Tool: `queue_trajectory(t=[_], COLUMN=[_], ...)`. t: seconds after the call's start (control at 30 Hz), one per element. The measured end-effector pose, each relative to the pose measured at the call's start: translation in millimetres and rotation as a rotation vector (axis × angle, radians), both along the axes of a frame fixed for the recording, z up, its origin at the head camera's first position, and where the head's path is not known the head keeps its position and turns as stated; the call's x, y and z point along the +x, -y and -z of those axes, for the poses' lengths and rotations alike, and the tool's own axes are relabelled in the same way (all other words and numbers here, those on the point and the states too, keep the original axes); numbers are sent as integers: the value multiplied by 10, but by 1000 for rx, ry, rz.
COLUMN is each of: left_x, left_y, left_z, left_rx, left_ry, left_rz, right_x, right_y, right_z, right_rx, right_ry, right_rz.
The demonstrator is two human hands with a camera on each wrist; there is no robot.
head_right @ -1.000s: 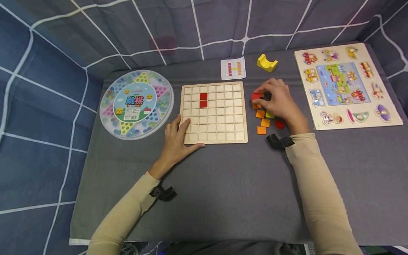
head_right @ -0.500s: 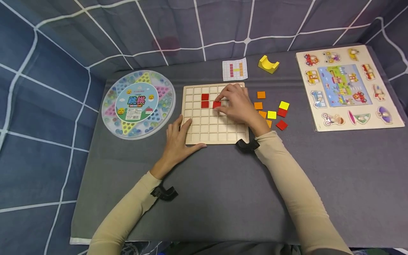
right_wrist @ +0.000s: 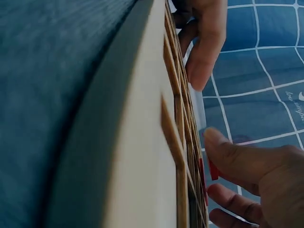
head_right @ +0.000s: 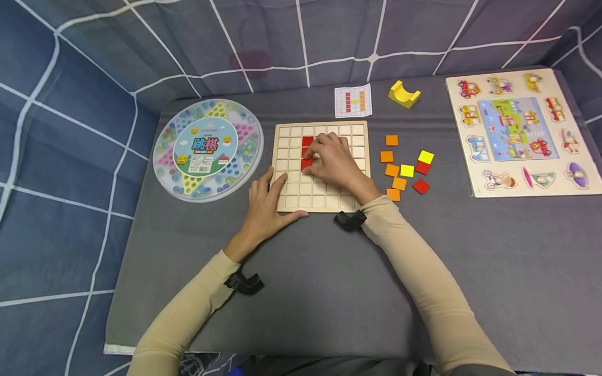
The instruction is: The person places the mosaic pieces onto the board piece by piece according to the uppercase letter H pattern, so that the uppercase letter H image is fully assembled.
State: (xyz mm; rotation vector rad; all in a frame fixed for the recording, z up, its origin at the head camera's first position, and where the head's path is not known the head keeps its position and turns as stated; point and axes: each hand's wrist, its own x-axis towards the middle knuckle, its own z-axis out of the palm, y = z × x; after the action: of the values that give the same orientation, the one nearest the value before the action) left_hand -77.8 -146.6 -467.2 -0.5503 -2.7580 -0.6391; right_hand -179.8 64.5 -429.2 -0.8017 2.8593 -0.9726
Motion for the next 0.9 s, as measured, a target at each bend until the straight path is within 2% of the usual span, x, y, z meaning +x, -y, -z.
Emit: queue_trajectory(t=[0.47,0.9], left_x=[-4,-18], left_y=[-4,-7], left_z=[-1,-7], left_rx=[-6,-19], left_ry=[3,19], left_rz=[0,-9], right_x=[-35,-43], right_y=[7,-15], right_z=[102,105], right_rx=[-5,-21], right_ry=[-9,-26], right_rz=[-15,-13])
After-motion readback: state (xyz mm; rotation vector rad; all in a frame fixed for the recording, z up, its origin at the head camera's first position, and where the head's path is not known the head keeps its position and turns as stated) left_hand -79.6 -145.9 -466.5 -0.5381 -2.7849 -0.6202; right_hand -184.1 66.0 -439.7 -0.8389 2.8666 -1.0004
